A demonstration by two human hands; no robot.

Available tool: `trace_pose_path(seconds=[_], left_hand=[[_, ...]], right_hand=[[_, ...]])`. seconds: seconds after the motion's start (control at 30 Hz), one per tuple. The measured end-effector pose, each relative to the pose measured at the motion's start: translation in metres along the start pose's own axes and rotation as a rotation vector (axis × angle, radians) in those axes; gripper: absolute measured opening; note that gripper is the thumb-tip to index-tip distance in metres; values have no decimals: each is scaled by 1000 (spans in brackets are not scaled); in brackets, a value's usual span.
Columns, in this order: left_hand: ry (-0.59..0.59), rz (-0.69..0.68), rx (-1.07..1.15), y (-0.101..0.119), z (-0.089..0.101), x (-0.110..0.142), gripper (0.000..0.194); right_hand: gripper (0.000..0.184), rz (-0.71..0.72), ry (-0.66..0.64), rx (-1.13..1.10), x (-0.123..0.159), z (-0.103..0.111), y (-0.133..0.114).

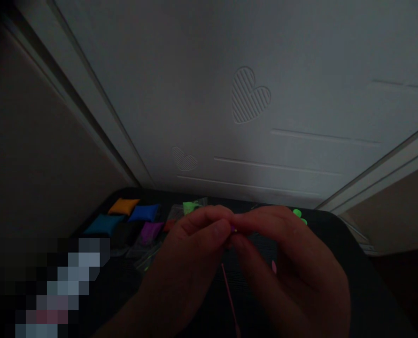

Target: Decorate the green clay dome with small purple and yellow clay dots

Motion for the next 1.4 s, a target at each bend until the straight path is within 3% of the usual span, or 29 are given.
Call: trace_pose_path(seconds=[0.2,0.57,0.9,1.23,1.4], left_hand=[[-16,-11,-22,0,0,0,4],[5,-19,-76,6,-2,0,2],[29,-150,-259,14,-3,4,5],[20,-278,-355,16,-2,7,3],[27,-320,-375,18,-3,8,4]], right_hand=[[24,20,-77,-1,-2,-1,0],[24,-27,-34,-42,4,3,3],[24,-26,1,-51,5,3,3],[19,-242,256,-112,10,-4,-1],[19,-221,258,-120,9,-4,-1]])
Point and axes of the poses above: each hand's wrist, its own x-axis away from the middle knuckle, its own z-axis out of the back of the hand, y = z × x, the point moved 6 cm from there along -x, towards the middle knuckle, and after that the axes turned 2 degrees about -x, right-handed, at the moved point
